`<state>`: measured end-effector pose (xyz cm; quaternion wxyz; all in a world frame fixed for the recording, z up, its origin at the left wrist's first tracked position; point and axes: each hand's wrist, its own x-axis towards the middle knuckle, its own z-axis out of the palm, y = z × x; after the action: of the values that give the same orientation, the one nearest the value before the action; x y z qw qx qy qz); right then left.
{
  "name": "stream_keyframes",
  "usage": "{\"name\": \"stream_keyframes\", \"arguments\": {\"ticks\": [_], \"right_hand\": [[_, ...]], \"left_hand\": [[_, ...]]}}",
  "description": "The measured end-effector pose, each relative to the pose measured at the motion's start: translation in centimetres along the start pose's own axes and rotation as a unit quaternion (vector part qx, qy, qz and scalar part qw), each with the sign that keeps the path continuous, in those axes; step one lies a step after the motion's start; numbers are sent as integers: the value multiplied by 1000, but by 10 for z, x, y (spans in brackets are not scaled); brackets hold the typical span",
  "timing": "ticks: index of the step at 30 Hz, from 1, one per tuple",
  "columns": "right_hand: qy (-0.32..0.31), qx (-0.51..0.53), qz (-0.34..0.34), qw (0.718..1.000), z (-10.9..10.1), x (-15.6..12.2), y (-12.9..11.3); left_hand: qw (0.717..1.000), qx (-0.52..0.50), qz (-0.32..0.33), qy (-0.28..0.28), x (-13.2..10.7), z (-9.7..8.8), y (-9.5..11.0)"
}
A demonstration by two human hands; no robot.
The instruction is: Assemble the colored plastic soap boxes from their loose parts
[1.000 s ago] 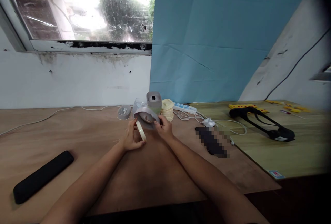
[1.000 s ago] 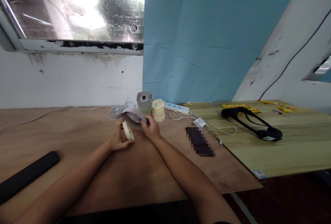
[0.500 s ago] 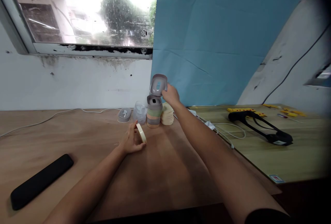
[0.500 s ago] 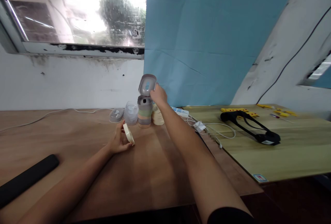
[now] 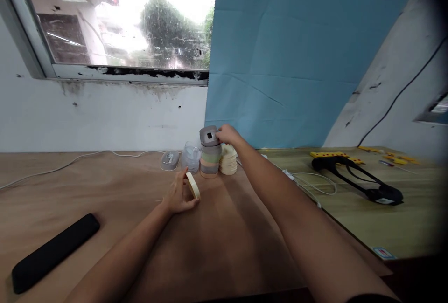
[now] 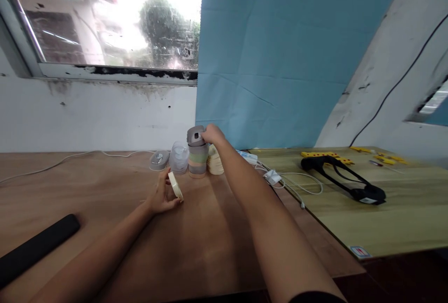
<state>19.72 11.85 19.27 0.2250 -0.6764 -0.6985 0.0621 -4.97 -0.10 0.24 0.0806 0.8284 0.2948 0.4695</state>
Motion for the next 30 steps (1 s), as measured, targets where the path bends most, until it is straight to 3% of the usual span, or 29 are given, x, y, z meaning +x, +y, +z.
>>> {"name": "stream_keyframes", "arguments": {"ticks": [9,12,14,16,19,23,27,30], "right_hand": [[-2,32,19,999,9,-5,6],[107,53,12,993,2,-13,1],[213,76,-11,974,-3,-27,-5],[279,115,-60,951,-1,-49,-10],[275,150,-200,928,21,-92,-9],[143,75,-405,900,74,-140,5],[148,18,-464,873,117,-156,15],[177,12,-464,868,127,-155,15]], "left_hand": [[1000,-3,-4,9,-1,2,-3],[1000,-3,-6,10,-2,3,-3],[999,-17,-15,27,-3,5,-3],[996,-44,-43,61,-4,6,-4],[976,-123,-116,137,-3,8,-9],[924,-221,-171,262,2,12,-15],[910,-247,-176,282,6,16,-14],[921,-236,-154,269,6,17,-11]]}}
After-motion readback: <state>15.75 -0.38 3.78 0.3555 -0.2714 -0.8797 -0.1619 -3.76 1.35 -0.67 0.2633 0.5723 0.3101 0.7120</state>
